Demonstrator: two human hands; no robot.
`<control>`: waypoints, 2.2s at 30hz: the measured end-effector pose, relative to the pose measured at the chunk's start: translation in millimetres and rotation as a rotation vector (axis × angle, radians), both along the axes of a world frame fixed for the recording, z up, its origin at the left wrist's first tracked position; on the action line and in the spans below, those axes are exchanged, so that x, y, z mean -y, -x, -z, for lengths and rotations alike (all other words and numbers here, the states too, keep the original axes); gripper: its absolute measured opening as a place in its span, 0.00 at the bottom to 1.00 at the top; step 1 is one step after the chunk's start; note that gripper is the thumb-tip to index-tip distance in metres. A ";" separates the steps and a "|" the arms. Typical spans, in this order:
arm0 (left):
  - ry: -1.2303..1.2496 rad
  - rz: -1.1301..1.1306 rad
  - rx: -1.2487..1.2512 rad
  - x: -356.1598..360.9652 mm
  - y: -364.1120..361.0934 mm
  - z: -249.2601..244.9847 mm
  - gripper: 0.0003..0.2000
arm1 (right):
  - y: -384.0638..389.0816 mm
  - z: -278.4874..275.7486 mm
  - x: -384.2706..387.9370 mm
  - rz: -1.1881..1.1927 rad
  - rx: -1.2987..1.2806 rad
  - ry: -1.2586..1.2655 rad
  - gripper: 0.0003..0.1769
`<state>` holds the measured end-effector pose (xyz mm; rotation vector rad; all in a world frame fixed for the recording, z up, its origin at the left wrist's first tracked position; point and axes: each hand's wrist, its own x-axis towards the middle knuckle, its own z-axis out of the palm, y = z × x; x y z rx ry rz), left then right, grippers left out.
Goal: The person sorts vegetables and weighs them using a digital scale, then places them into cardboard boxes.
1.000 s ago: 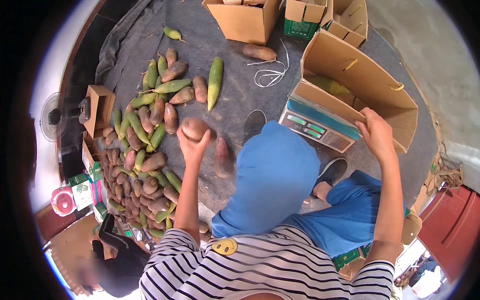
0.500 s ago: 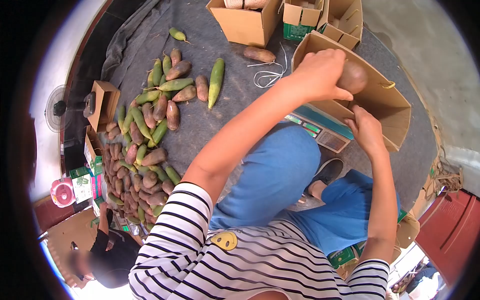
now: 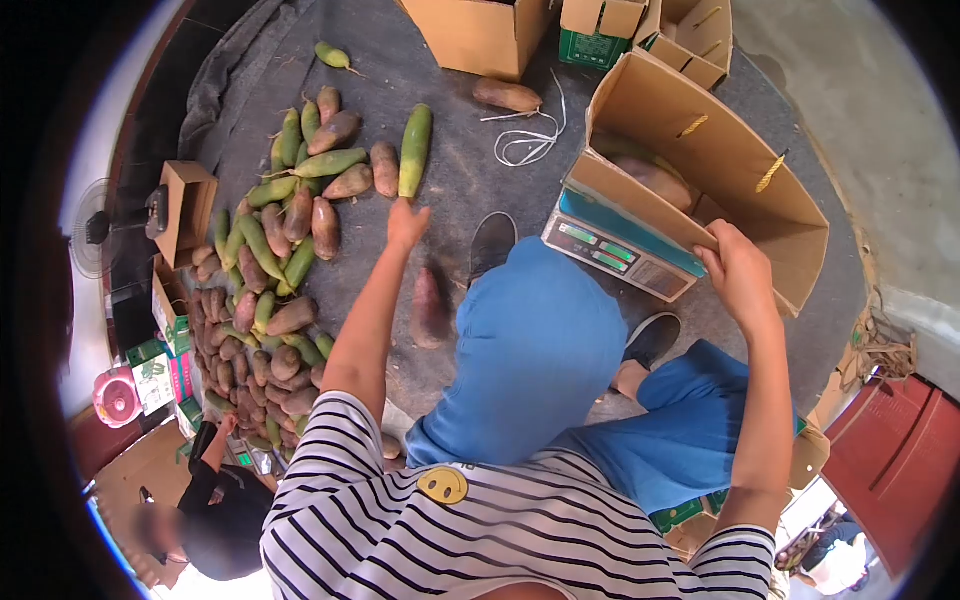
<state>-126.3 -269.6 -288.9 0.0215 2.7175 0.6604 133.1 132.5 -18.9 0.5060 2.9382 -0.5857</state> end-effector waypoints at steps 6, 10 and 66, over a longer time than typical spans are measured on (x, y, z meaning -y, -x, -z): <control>0.167 0.034 0.259 13.6 20.9 29.6 0.30 | 8.1 -4.1 3.9 0.044 0.049 -0.005 0.09; 0.186 0.184 0.359 29.4 41.8 70.3 0.29 | 9.8 -4.0 3.8 0.068 0.051 0.022 0.09; -0.849 0.945 -0.734 -248.3 -77.2 -298.4 0.20 | -1.7 5.9 -6.4 -0.025 0.007 -0.068 0.13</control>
